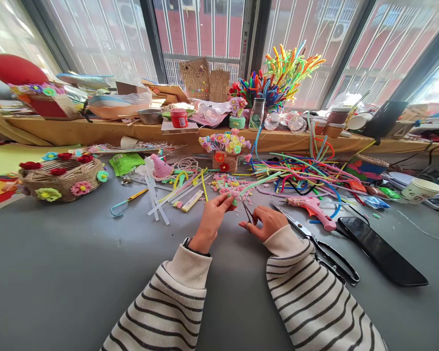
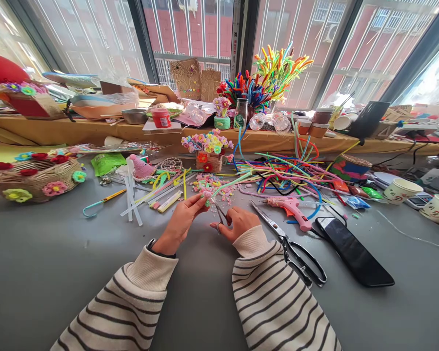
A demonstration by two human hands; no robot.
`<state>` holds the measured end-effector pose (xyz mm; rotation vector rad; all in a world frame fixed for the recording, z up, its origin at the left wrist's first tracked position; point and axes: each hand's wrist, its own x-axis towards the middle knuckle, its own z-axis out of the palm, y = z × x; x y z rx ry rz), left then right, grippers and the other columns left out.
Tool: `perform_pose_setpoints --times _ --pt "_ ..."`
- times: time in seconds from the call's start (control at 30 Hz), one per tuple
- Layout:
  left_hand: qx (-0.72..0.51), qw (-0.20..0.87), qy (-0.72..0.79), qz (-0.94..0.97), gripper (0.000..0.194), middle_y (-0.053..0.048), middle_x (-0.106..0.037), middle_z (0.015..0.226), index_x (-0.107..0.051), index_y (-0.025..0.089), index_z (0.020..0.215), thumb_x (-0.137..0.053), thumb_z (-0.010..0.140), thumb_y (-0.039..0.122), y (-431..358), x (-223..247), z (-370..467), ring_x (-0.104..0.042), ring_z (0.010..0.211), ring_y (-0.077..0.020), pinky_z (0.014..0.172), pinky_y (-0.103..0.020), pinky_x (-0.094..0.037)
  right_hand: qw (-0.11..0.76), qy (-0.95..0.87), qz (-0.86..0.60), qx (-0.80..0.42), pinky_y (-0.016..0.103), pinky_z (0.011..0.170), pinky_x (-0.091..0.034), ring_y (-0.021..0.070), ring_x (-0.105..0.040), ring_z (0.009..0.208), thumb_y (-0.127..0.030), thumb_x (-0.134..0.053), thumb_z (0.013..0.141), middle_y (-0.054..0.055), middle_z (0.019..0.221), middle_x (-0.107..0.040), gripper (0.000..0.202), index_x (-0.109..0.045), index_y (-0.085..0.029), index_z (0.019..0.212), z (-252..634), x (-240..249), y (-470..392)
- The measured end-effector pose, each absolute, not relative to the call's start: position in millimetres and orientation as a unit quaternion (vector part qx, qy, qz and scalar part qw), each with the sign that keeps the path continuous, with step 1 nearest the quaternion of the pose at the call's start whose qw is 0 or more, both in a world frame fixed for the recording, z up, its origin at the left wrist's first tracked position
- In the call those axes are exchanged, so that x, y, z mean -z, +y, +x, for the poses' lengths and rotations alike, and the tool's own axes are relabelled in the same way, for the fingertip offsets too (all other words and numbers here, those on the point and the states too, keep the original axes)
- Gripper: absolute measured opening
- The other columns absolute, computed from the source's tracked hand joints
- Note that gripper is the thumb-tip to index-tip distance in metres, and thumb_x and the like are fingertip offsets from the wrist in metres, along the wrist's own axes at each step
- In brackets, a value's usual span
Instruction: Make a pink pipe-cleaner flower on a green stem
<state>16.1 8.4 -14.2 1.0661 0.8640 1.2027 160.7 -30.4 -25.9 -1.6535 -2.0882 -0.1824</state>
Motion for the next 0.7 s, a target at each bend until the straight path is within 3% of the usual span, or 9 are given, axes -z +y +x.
perform_pose_setpoints --times 0.3,0.7 --pt "-0.526 0.605 0.383 0.459 0.024 0.001 -0.057 0.072 -0.063 0.017 0.078 -0.059 0.057 0.029 8.1 13.2 16.1 -0.05 0.059 -0.0068 0.068 -0.025 -0.041 0.244 -0.783 -0.572 -0.021 0.02 0.045 -0.024 0.0091 -0.039 0.047 -0.055 -0.038 0.068 0.0 0.052 -0.046 0.041 -0.04 -0.017 0.051 160.2 25.2 -29.4" --pt "-0.548 0.555 0.405 0.477 0.027 0.002 -0.055 0.065 -0.058 0.016 0.08 -0.06 0.056 0.029 5.6 8.6 15.8 -0.051 0.054 -0.0071 0.062 -0.024 -0.041 0.319 -0.781 -0.515 -0.153 0.019 0.042 -0.024 0.0063 -0.028 0.042 -0.048 -0.041 0.069 -0.004 0.043 -0.034 0.04 -0.033 -0.017 0.044 160.0 31.1 -25.4"
